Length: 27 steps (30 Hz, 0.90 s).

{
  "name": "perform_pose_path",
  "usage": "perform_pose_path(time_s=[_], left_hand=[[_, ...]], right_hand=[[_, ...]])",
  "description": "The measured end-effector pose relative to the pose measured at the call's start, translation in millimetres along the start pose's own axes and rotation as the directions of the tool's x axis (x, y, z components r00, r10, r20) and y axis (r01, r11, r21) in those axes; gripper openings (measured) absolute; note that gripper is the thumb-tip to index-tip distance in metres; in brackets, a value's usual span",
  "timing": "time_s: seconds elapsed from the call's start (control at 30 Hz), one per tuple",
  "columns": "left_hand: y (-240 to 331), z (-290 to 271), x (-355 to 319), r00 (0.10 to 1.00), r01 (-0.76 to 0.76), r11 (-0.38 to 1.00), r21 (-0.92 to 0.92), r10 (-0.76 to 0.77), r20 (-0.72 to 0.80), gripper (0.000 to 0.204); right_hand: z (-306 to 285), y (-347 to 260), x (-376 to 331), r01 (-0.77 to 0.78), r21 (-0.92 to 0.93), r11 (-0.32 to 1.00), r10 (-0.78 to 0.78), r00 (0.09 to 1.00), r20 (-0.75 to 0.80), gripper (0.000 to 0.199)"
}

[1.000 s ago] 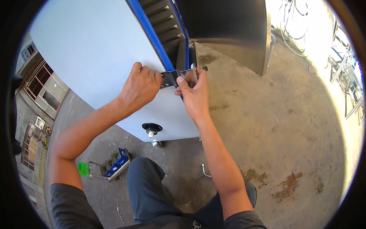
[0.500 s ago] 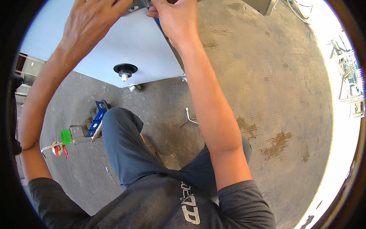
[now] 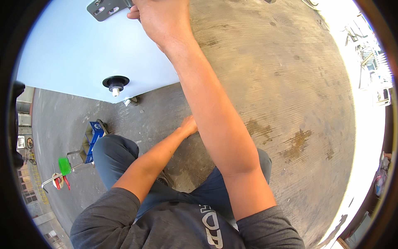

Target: The person kneels and attaches a metal hinge to the side of a white appliance using a T-handle hex key. They align the hinge, insert screws, and tighten them in sequence.

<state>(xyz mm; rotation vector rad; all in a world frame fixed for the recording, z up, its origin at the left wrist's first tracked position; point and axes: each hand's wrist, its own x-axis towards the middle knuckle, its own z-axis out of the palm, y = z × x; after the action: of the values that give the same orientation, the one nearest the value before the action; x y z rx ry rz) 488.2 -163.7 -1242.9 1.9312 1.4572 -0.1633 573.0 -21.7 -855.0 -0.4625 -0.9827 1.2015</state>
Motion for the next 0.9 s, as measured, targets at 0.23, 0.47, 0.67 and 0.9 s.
perform_pose_path(time_s=[0.23, 0.47, 0.67, 0.9], left_hand=[[-23, 55, 28, 0.990, -0.114, 0.992, 0.049, 0.118, -0.080, 0.018], [-26, 65, 23, 0.968, -0.185, 0.966, 0.182, 0.210, -0.133, 0.017], [-3, -4, 4, 0.933, 0.039, 0.827, -0.560, -0.231, -0.277, 0.020], [39, -199, -79, 0.865, -0.305, 0.134, -0.943, -0.374, -0.333, 0.011]], right_hand=[[5, -6, -11, -0.001, -0.095, 0.995, -0.004, 0.999, -0.053, 0.038], [5, -7, -12, -0.017, -0.082, 0.996, 0.013, 0.999, -0.051, 0.039], [6, -9, -9, 0.003, -0.067, 0.998, -0.006, 0.999, -0.047, 0.040], [7, -6, -2, 0.001, -0.067, 0.998, -0.004, 0.999, -0.047, 0.039]])
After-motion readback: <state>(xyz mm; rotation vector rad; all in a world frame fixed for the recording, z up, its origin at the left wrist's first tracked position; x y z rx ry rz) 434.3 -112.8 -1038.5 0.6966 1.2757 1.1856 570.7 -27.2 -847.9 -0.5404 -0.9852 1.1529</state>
